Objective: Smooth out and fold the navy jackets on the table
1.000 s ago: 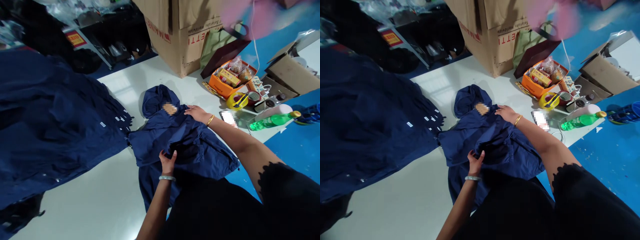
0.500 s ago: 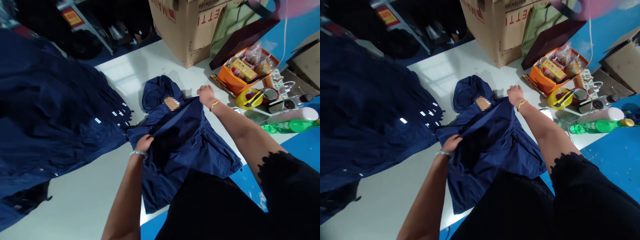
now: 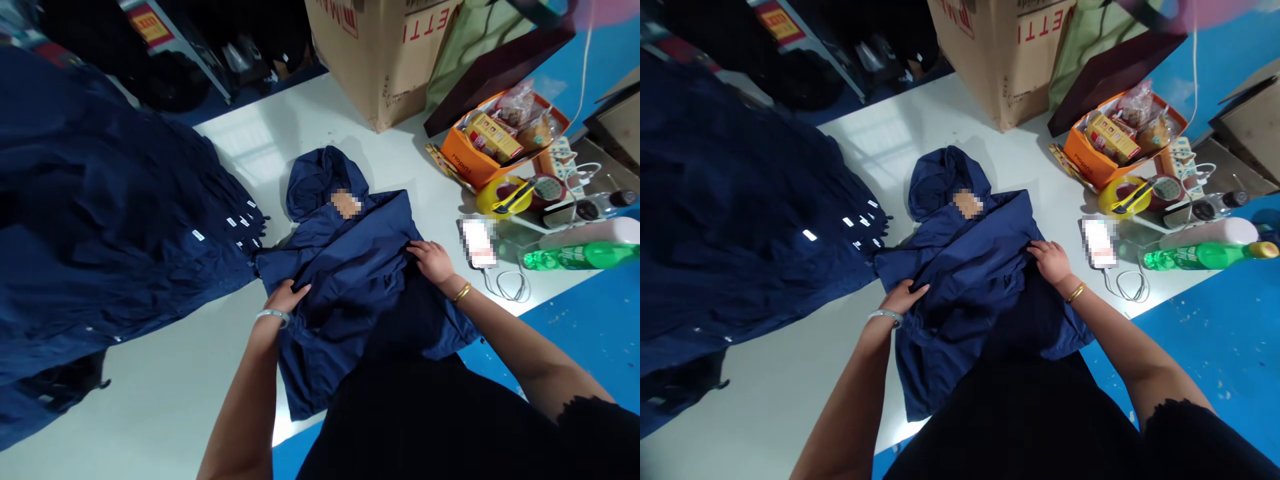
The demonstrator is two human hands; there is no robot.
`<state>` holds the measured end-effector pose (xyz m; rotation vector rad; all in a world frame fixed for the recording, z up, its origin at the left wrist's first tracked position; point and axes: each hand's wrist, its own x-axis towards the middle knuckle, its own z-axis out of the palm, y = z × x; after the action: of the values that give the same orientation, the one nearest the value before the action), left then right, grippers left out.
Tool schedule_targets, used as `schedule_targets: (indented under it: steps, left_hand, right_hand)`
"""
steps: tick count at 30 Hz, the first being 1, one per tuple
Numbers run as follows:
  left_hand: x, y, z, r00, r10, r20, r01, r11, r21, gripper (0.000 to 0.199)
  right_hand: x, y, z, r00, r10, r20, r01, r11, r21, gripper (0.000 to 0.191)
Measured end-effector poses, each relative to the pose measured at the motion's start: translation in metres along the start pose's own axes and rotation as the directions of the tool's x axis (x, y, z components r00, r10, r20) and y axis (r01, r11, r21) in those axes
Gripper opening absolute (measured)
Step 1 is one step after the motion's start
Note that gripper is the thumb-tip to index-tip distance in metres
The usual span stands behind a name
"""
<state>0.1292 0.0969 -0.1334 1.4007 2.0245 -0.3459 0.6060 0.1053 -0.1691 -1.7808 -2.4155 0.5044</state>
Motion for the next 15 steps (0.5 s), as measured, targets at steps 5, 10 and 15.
schedule_targets:
  steps: [5, 10, 15]
  left_hand:
    - [0.02, 0.022, -0.018, 0.979, 0.2, -0.033, -0.199, 0.979, 0.037, 0.049]
    - [0.019, 0.058, -0.023, 0.985, 0.133, -0.113, -0.138, 0.99, -0.031, 0.063]
    - [-0.011, 0.04, 0.004, 0.978, -0.032, -0.205, 0.002, 0.99, -0.144, 0.082]
  right_hand:
    - [-0.005, 0.011, -0.011, 0.96, 0.256, -0.11, -0.26, 0.965, -0.024, 0.055]
    - [-0.03, 0.012, -0.012, 0.934, 0.333, -0.125, -0.349, 0.928, -0.133, 0.059]
    - [-0.044, -0.016, -0.014, 0.957, 0.284, -0.058, -0.285, 0.959, -0.01, 0.042]
